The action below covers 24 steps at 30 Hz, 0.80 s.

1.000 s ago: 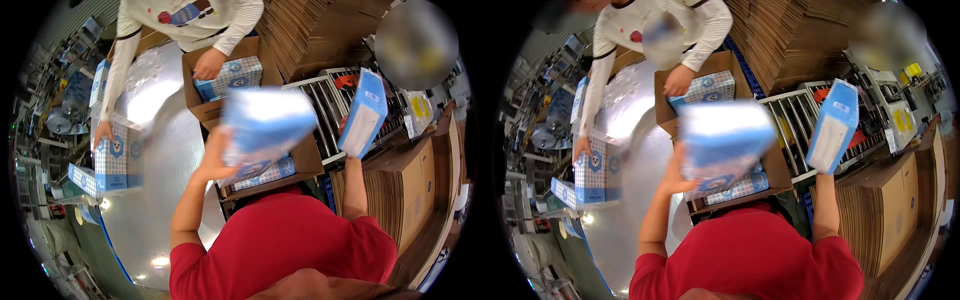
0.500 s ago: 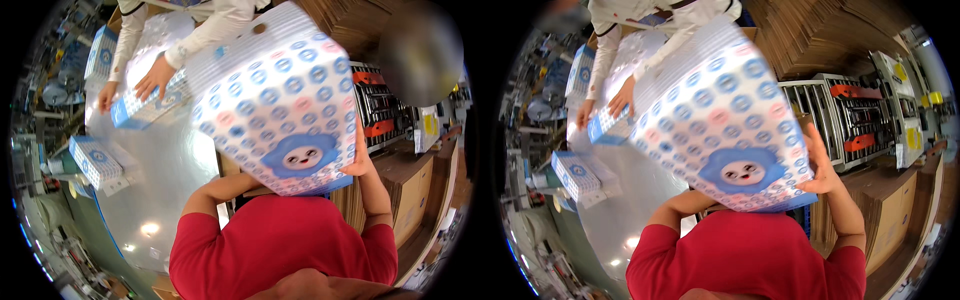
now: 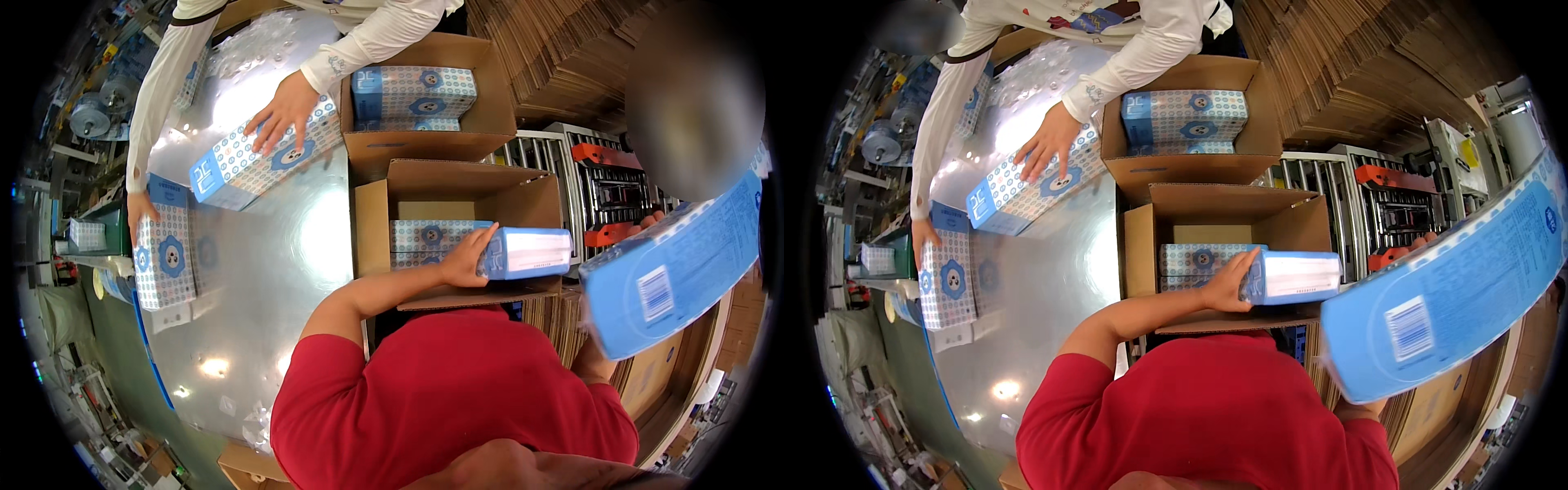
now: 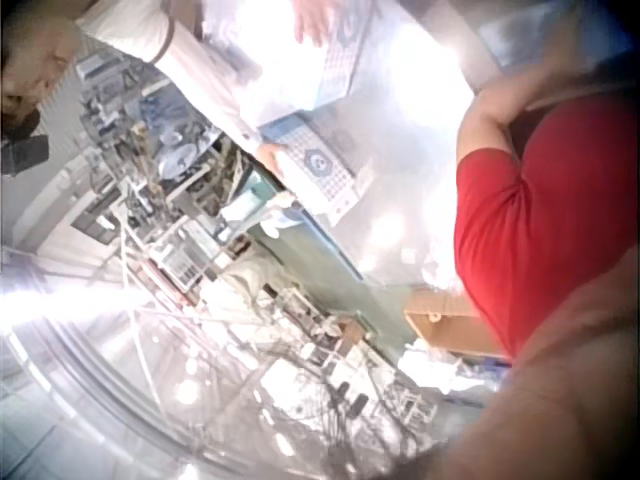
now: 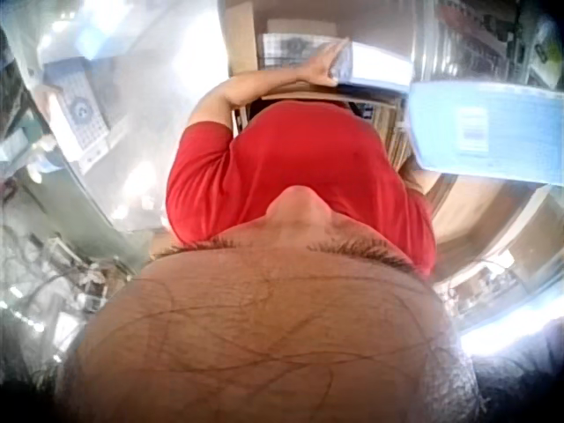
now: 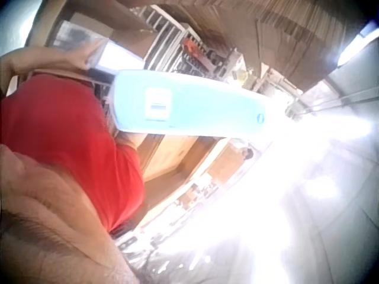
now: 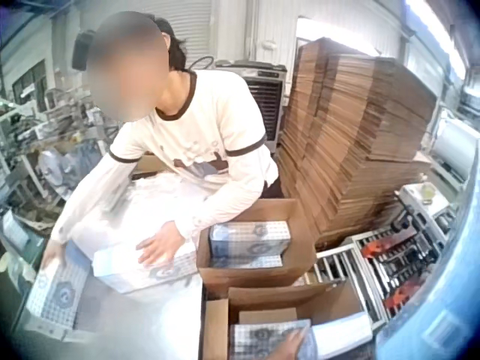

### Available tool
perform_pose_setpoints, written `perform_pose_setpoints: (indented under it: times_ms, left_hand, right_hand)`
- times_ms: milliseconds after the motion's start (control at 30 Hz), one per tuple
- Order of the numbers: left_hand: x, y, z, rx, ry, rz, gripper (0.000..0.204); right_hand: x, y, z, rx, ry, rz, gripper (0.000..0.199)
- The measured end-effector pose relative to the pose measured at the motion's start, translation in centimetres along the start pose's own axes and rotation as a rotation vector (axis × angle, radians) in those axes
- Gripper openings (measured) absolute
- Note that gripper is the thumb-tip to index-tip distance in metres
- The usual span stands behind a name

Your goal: The person packs boxes with blue rectangular products by placing the items inside, folding cardboard flaps, and pushing the boxes onto a conveyor belt.

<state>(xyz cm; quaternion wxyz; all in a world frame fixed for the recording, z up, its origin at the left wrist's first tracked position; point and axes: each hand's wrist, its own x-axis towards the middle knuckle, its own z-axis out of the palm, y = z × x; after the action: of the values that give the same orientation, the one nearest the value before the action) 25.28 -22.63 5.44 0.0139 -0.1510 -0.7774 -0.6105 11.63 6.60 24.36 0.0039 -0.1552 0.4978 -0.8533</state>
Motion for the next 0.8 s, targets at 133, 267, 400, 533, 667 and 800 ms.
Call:
perform_pose_setpoints:
  times_ms: [133, 267, 400, 533, 667, 800]
  left_hand:
    - [1.0, 4.3, -4.5, 0.194, 0.121, 0.181, 0.094]
    - [1.3, 7.8, -6.5, 0.521, -0.277, 0.065, 0.073]
    - [-1.7, -1.5, 1.5, 0.548, -0.616, -0.094, 0.072]
    - [2.4, -5.1, -1.9, 0.403, -0.398, -0.247, 0.067]
    - [0.0, -12.1, -2.9, 0.713, -0.283, -0.352, 0.062]
    - [0.2, -6.5, -3.5, 0.252, -0.634, -0.901, 0.059]
  right_hand:
    - [-1.4, -4.0, -1.1, -0.069, 0.034, -0.095, 0.076]
    - [-2.1, -4.7, 0.3, -0.252, -0.002, -0.091, 0.069]
    - [-3.3, -3.0, 5.4, -0.708, -0.297, 0.063, 0.062]
    - [-1.1, 2.6, 10.4, -1.2, -0.983, -0.054, 0.055]
    - [-0.3, 12.7, 11.1, -1.576, -1.412, -0.402, 0.074]
    - [-2.1, 28.7, 5.4, -1.765, -1.434, -0.158, 0.076]
